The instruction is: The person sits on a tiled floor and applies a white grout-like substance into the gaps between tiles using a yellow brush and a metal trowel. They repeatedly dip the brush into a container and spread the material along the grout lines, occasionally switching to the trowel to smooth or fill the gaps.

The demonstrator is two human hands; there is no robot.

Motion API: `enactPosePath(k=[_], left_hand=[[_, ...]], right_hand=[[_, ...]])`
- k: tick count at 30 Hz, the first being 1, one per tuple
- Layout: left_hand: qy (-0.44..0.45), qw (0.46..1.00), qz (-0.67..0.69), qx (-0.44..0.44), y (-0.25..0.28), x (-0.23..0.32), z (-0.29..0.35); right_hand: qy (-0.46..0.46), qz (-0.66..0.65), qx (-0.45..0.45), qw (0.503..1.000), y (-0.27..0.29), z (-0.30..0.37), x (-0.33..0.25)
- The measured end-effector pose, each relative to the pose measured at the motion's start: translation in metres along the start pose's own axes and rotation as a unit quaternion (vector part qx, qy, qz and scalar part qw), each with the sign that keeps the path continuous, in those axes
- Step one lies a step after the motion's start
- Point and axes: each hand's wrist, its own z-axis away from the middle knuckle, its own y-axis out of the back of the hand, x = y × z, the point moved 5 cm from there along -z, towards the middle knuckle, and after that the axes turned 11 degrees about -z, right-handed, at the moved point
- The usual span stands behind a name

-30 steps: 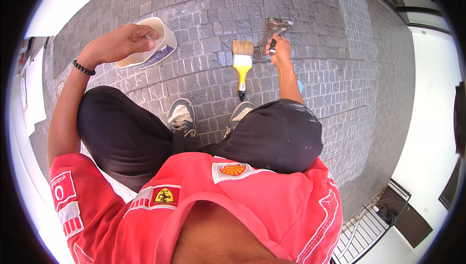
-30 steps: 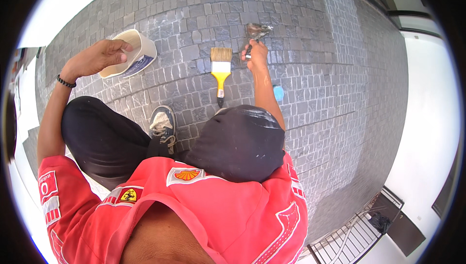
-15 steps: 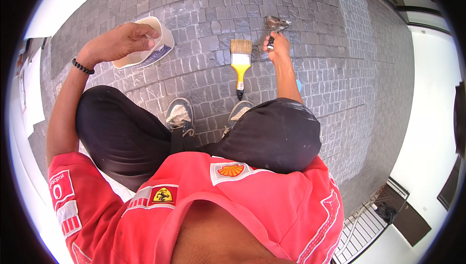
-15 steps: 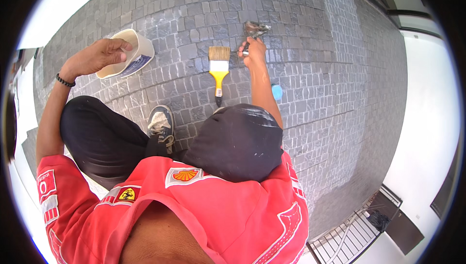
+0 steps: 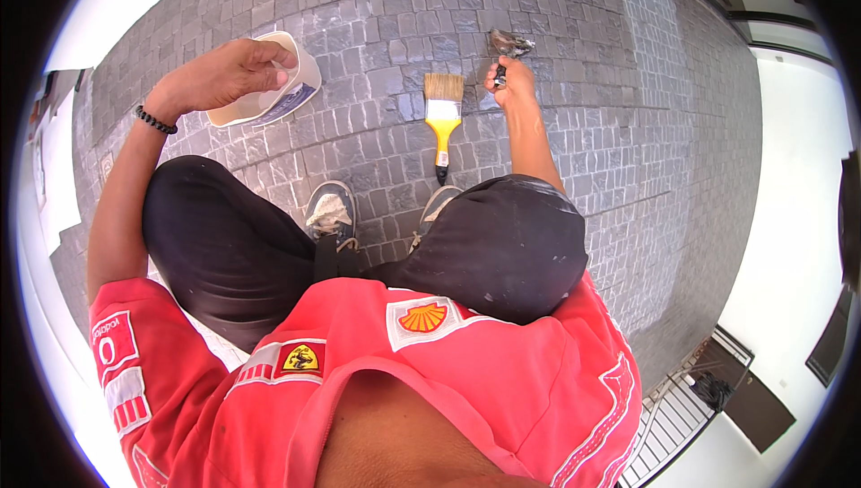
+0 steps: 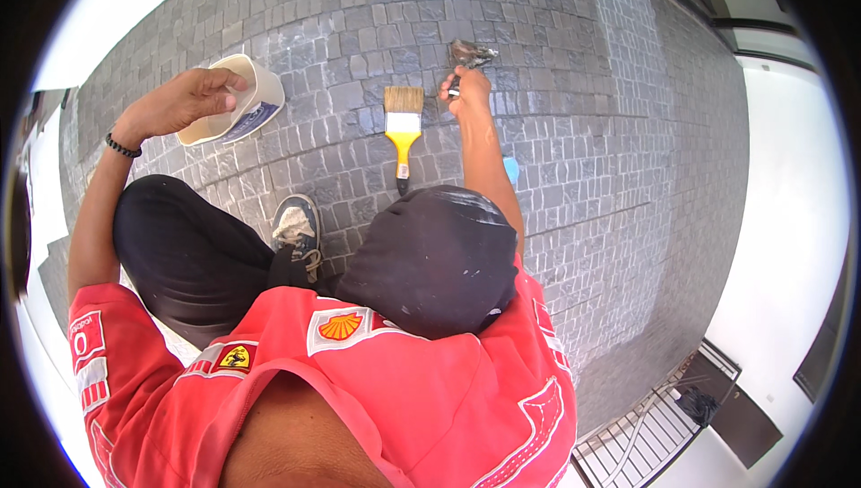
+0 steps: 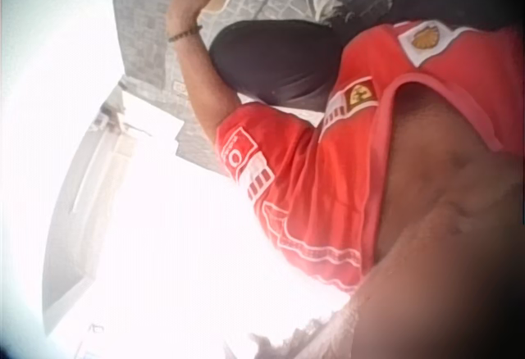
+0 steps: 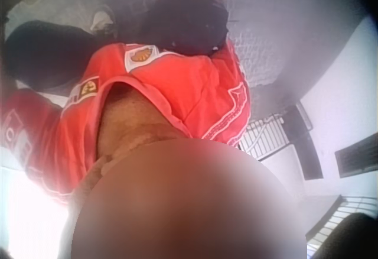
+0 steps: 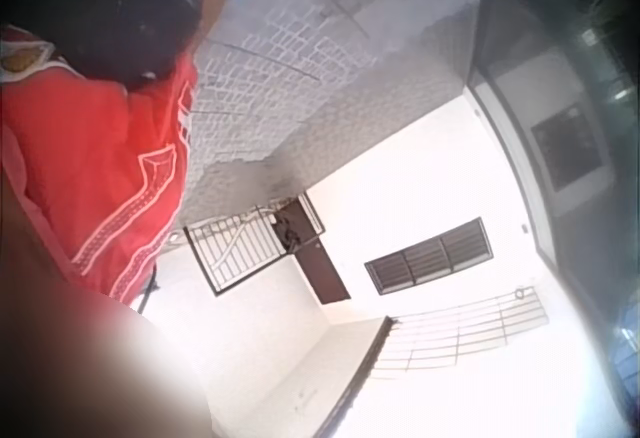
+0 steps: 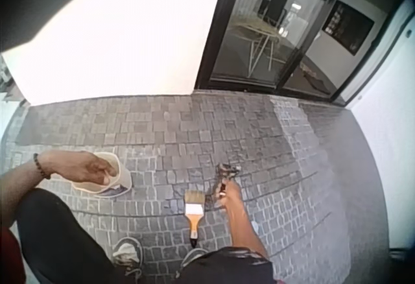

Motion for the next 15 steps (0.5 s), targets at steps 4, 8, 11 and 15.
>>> enactPosePath(k=[4,8,11,15], left_hand=[[-0.005,1.0,0.009,-0.001,0.0007,0.0011,0.0007],[0.013,1.0,-0.004,-0.005,0.0023,-0.0023,0.0019],[-0.021,1.0,0.001,0.011,0.0027,-0.0008,0.0017],[-0.014,1.0,0.0,0.011,0.0019,-0.002,0.0013]], right_hand=[[-0.004,0.004,-0.005,1.0,0.001,-0.0024,-0.0001],[-0.018,-0.004,-0.005,1.0,0.0025,-0.0051,-0.0002],[-0.019,0.014,-0.001,1.0,0.0038,-0.0057,-0.0013],[-0.006,0.023,-0.01,1.0,0.0035,-0.0042,-0.0027]])
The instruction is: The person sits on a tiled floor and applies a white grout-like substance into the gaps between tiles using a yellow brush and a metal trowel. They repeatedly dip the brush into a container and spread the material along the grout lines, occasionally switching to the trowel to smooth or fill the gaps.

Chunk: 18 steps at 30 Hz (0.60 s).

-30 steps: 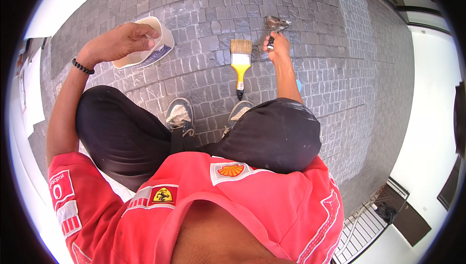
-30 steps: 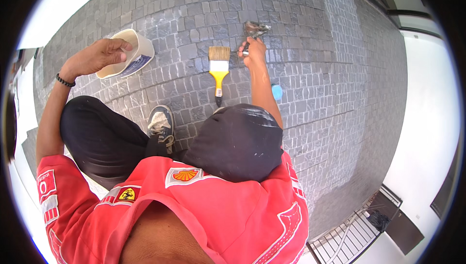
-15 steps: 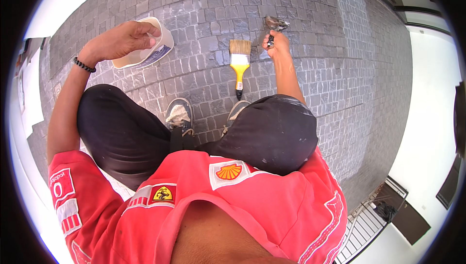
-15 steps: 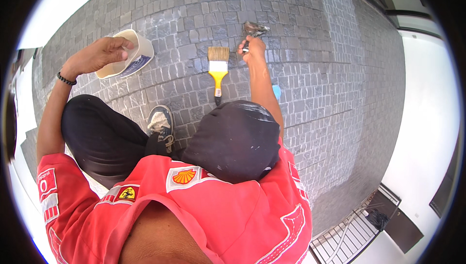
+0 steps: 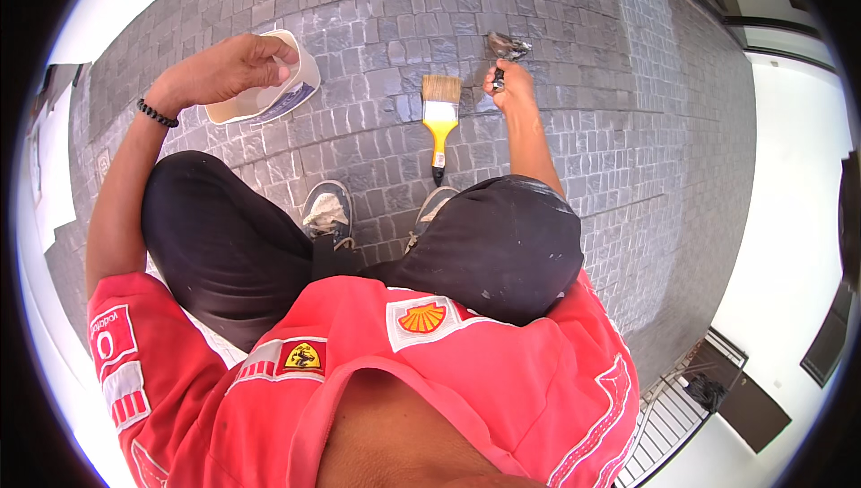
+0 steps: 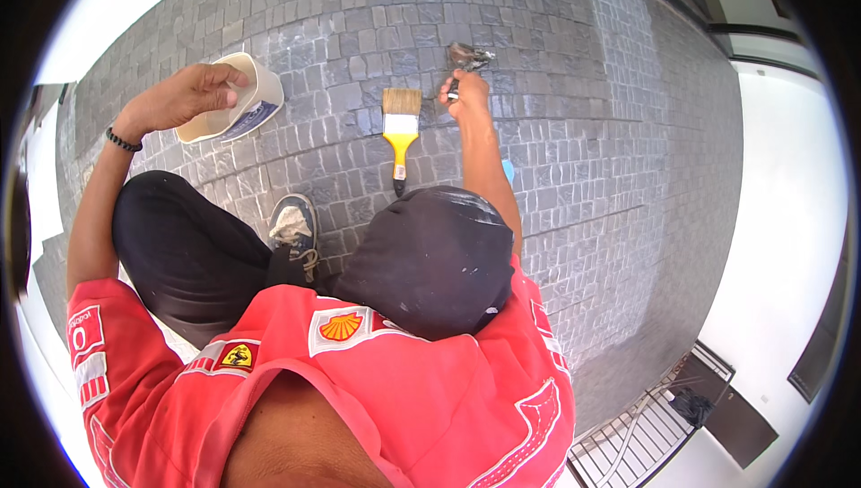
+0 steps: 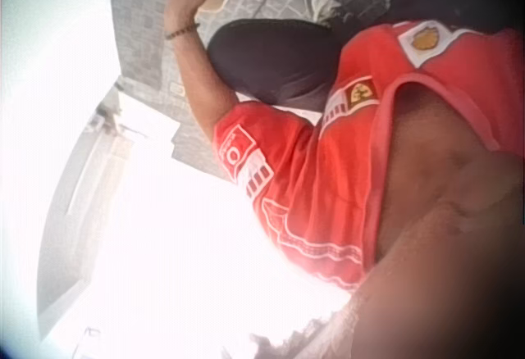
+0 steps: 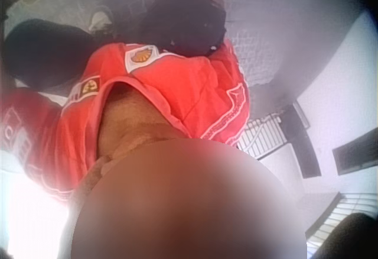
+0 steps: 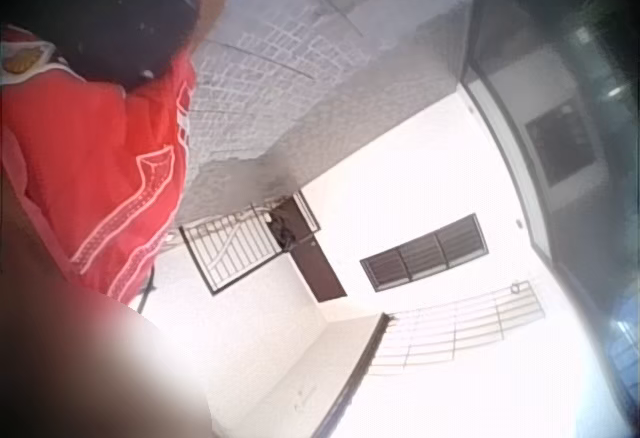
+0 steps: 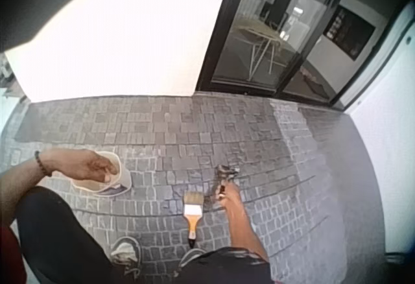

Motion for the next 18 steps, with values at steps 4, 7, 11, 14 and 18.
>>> enactPosePath(k=[4,7,11,14,18], left_hand=[[0.014,1.0,-0.003,-0.004,0.002,0.002,0.001],[0.015,1.0,-0.006,-0.014,0.005,0.005,0.001],[0.012,1.0,-0.026,0.002,0.006,0.008,0.003],[0.007,1.0,-0.004,0.006,0.006,0.009,0.002],[0.017,1.0,-0.021,0.009,0.008,0.008,0.001]], right_hand=[[-0.008,-0.001,0.006,1.0,0.001,0.001,0.002],[-0.014,-0.005,0.01,1.0,0.002,-0.002,0.002],[-0.018,-0.001,0.005,1.0,0.003,-0.006,-0.001],[-0.021,0.007,0.011,1.0,0.003,-0.007,-0.005],[-0.033,0.016,0.018,0.999,0.0,-0.006,-0.009]])
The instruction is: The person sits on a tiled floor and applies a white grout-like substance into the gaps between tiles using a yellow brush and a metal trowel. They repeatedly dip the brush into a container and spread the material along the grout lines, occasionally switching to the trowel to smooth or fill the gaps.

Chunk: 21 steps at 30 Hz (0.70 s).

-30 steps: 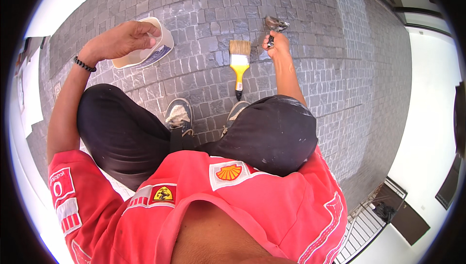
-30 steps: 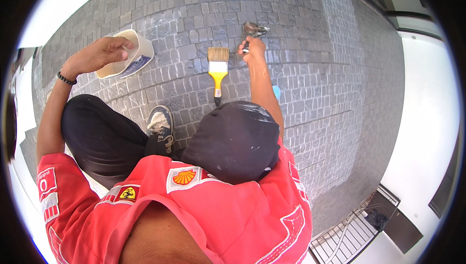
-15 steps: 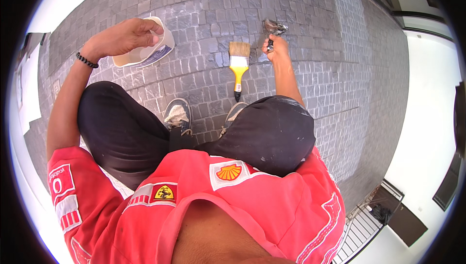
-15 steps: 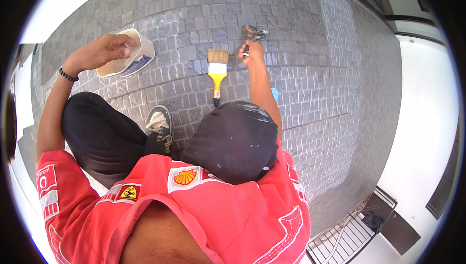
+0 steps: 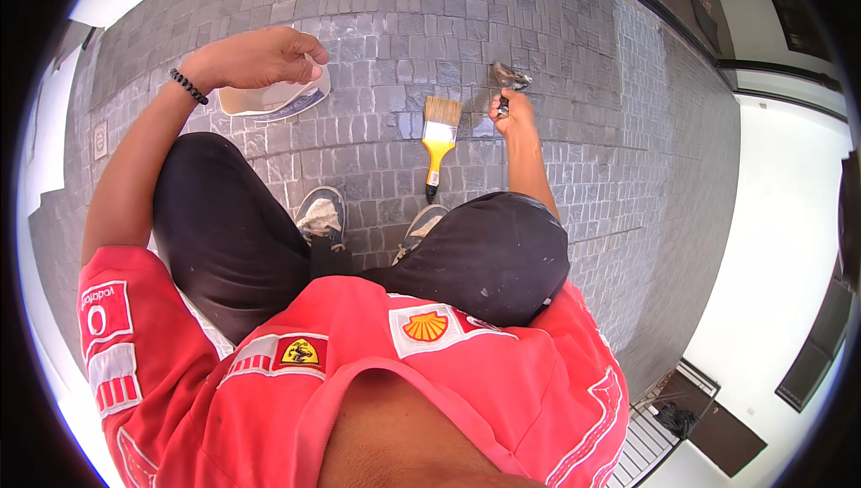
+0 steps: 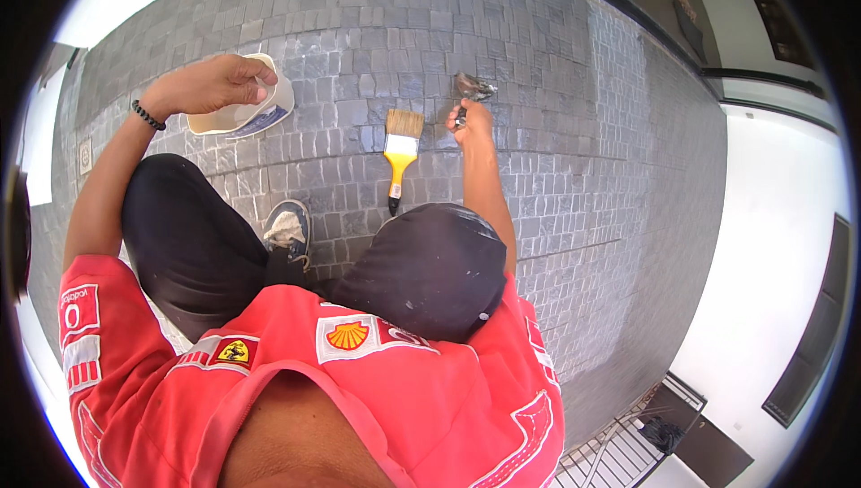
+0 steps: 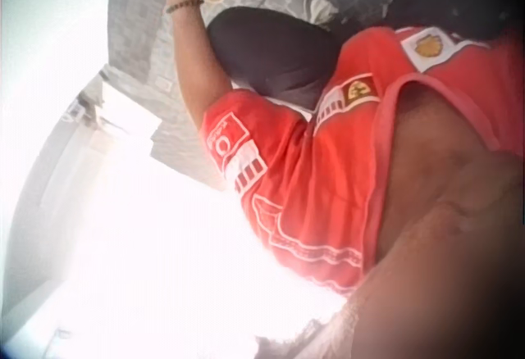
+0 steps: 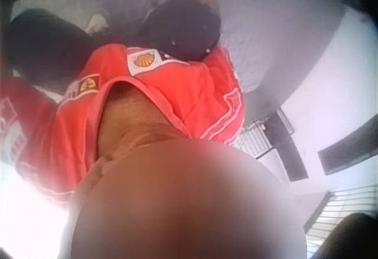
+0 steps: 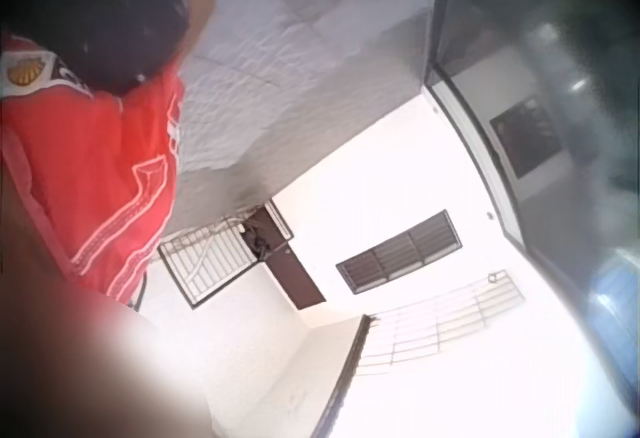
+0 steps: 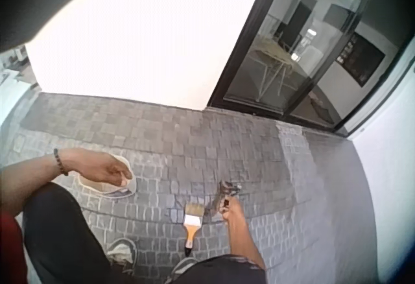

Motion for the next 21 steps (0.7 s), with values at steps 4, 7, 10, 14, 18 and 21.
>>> enactPosePath(k=[4,7,10,14,18,21], left_hand=[[-0.023,0.999,-0.022,0.008,-0.001,0.005,-0.004],[-0.03,0.999,-0.025,-0.005,-0.002,0.007,-0.007],[-0.045,0.999,-0.024,0.005,0.001,0.01,-0.007],[-0.041,0.999,-0.026,0.017,0.0,0.009,-0.005],[-0.055,0.998,-0.028,0.019,-0.005,0.011,-0.001],[-0.056,0.997,-0.055,0.02,-0.004,0.011,-0.001]], right_hand=[[-0.006,0.015,-0.005,1.0,-0.003,0.002,-0.004],[-0.027,0.022,0.02,0.999,-0.002,0.003,-0.005],[-0.012,0.031,0.011,0.999,-0.003,0.002,-0.007],[-0.009,0.01,0.004,1.0,-0.005,0.0,-0.009],[-0.015,0.026,0.02,0.999,-0.003,-0.002,-0.012],[-0.039,0.01,0.013,0.999,-0.006,-0.003,-0.014]])
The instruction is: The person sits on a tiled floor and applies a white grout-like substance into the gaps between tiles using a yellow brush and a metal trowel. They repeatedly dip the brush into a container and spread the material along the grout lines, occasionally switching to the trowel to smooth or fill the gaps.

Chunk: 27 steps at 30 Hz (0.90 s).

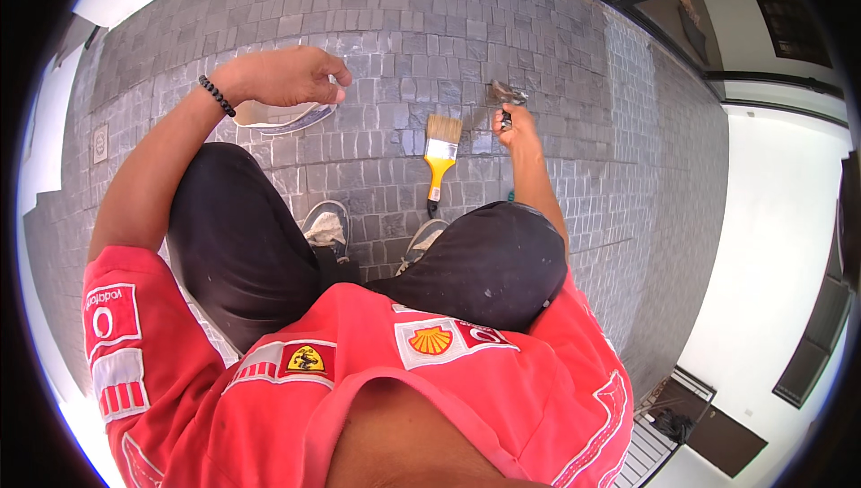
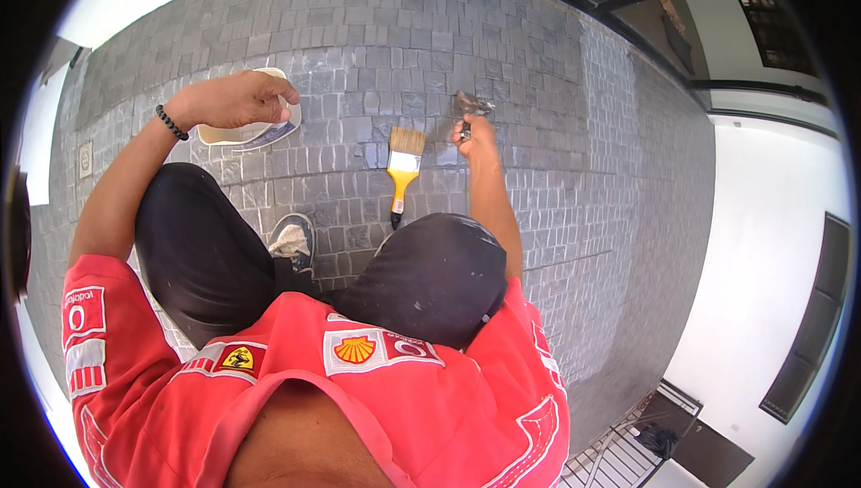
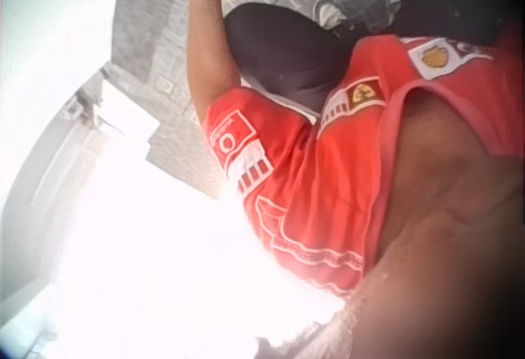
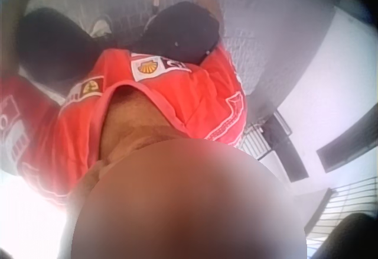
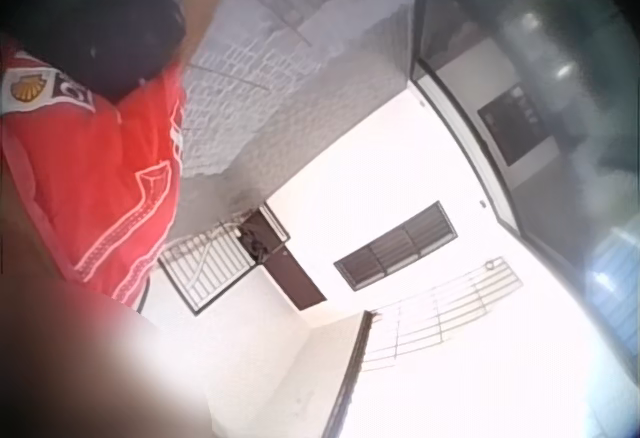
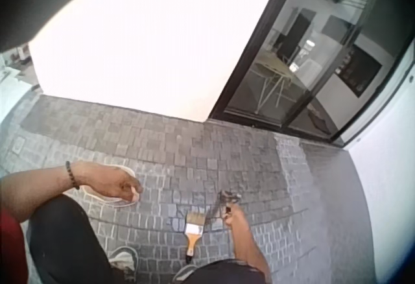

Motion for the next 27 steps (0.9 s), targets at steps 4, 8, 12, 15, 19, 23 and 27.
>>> enactPosePath(k=[4,8,12,15,19,23,27], left_hand=[[0.005,1.0,0.004,-0.006,-0.001,0.0,0.0],[-0.011,1.0,0.005,0.018,-0.001,-0.001,0.002],[0.013,0.999,0.041,-0.026,-0.004,-0.007,0.003],[0.019,0.998,0.048,-0.024,-0.004,-0.005,0.002],[0.014,0.997,0.061,-0.036,-0.001,0.002,-0.002],[0.022,0.998,0.042,-0.05,0.0,0.005,-0.003],[0.019,0.996,0.063,-0.053,0.0,0.009,-0.002]], right_hand=[[0.03,0.018,0.028,0.999,-0.003,0.005,-0.001],[0.168,0.242,-0.019,0.955,-0.006,0.019,-0.002],[0.258,0.244,-0.004,0.935,0.014,0.031,-0.002],[0.298,0.31,0.026,0.903,0.026,0.029,-0.004],[0.442,0.518,0.075,0.728,0.019,0.037,-0.006],[0.395,0.695,0.052,0.598,0.01,0.042,0.019],[0.375,0.716,0.023,0.588,-0.004,0.051,0.035]])
